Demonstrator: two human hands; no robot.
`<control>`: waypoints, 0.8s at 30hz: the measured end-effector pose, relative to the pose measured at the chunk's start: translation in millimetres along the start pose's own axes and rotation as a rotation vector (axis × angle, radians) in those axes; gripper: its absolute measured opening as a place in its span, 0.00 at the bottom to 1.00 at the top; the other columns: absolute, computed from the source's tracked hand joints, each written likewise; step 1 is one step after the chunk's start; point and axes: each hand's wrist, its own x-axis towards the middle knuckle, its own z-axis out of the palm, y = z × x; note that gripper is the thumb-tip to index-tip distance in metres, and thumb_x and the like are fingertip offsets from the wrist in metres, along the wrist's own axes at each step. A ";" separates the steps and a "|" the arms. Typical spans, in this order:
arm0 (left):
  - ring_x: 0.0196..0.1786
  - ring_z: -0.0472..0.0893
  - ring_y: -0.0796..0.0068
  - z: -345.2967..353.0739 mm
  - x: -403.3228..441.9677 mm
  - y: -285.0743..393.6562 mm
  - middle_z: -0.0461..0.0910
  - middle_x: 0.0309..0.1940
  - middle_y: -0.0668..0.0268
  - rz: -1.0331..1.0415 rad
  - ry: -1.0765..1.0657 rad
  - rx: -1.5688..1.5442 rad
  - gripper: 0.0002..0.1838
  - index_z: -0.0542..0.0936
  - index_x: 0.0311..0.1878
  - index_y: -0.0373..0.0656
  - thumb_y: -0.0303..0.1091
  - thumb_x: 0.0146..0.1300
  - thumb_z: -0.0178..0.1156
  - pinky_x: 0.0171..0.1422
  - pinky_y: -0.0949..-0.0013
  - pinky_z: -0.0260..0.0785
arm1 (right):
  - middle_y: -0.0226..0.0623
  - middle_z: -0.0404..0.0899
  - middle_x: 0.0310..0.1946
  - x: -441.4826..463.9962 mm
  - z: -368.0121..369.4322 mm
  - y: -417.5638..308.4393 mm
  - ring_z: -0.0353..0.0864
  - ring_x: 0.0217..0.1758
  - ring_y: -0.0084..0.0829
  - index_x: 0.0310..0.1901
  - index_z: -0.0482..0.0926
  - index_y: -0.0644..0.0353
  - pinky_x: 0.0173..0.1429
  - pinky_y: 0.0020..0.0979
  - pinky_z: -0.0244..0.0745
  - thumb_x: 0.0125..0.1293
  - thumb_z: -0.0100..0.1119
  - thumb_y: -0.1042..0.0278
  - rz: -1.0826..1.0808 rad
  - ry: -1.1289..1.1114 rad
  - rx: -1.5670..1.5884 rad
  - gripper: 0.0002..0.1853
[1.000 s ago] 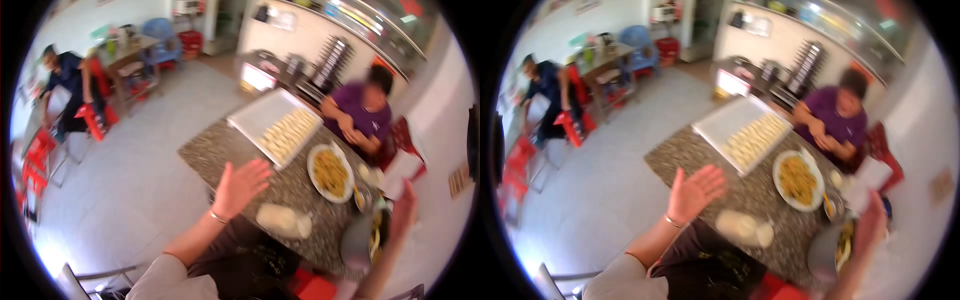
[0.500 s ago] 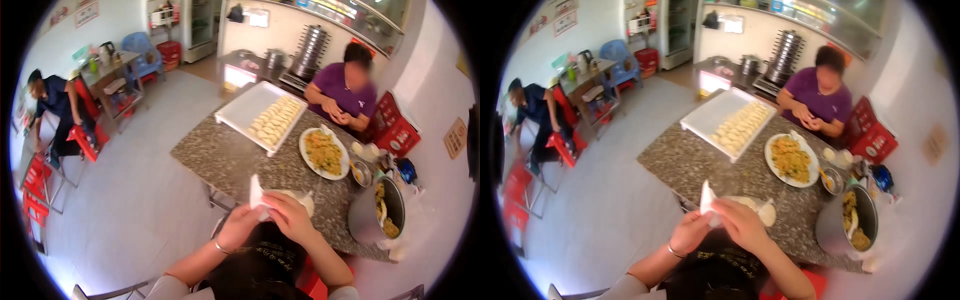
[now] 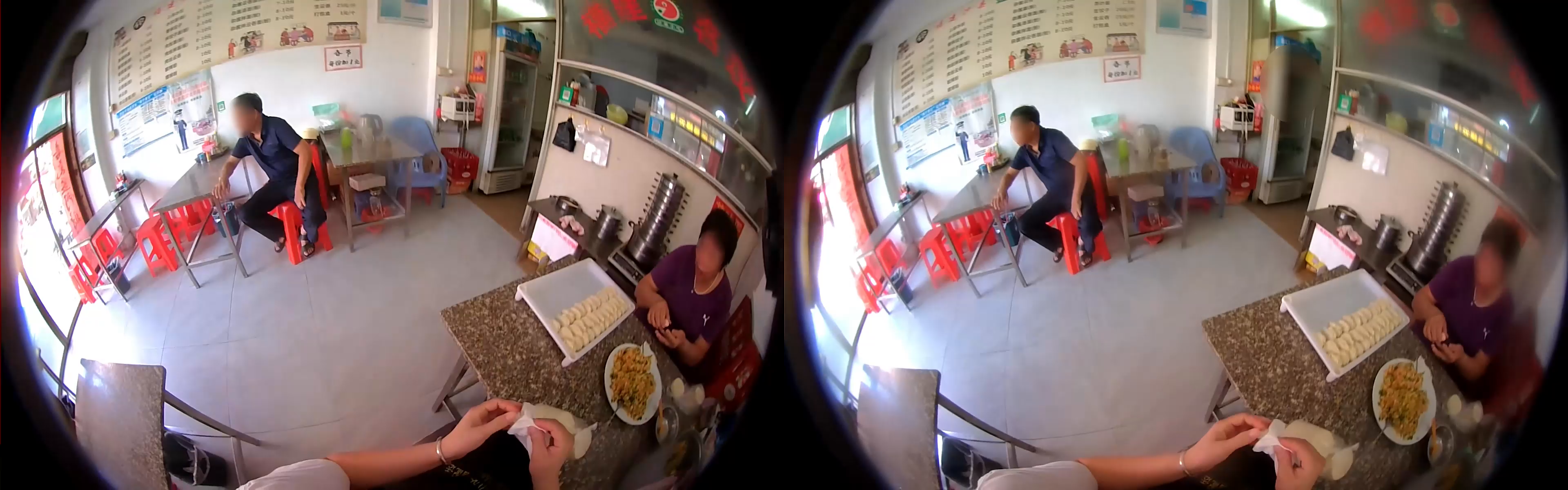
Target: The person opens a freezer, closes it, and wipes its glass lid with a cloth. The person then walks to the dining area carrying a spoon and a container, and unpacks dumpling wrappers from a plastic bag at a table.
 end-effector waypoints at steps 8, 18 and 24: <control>0.40 0.73 0.85 15.6 4.1 -20.1 0.75 0.37 0.73 -0.191 -0.181 0.083 0.12 0.73 0.48 0.38 0.31 0.64 0.50 0.45 0.79 0.66 | 0.42 0.70 0.47 -11.0 -18.9 6.4 0.73 0.45 0.34 0.36 0.82 0.58 0.45 0.27 0.68 0.53 0.55 0.78 -0.191 0.024 -0.184 0.10; 0.39 0.73 0.85 80.5 46.5 -28.1 0.77 0.38 0.71 -0.212 -0.323 0.177 0.11 0.75 0.46 0.37 0.26 0.60 0.54 0.43 0.78 0.67 | 0.42 0.64 0.56 -19.9 -58.2 30.0 0.66 0.58 0.34 0.43 0.76 0.67 0.59 0.30 0.62 0.55 0.52 0.84 0.108 0.155 0.235 0.13; 0.39 0.78 0.75 112.2 81.2 -16.6 0.79 0.40 0.63 0.055 -0.513 0.503 0.13 0.77 0.45 0.39 0.24 0.55 0.57 0.44 0.74 0.70 | 0.41 0.76 0.42 -8.2 -97.4 28.8 0.76 0.45 0.31 0.40 0.77 0.67 0.47 0.26 0.69 0.55 0.52 0.81 0.108 0.185 0.205 0.10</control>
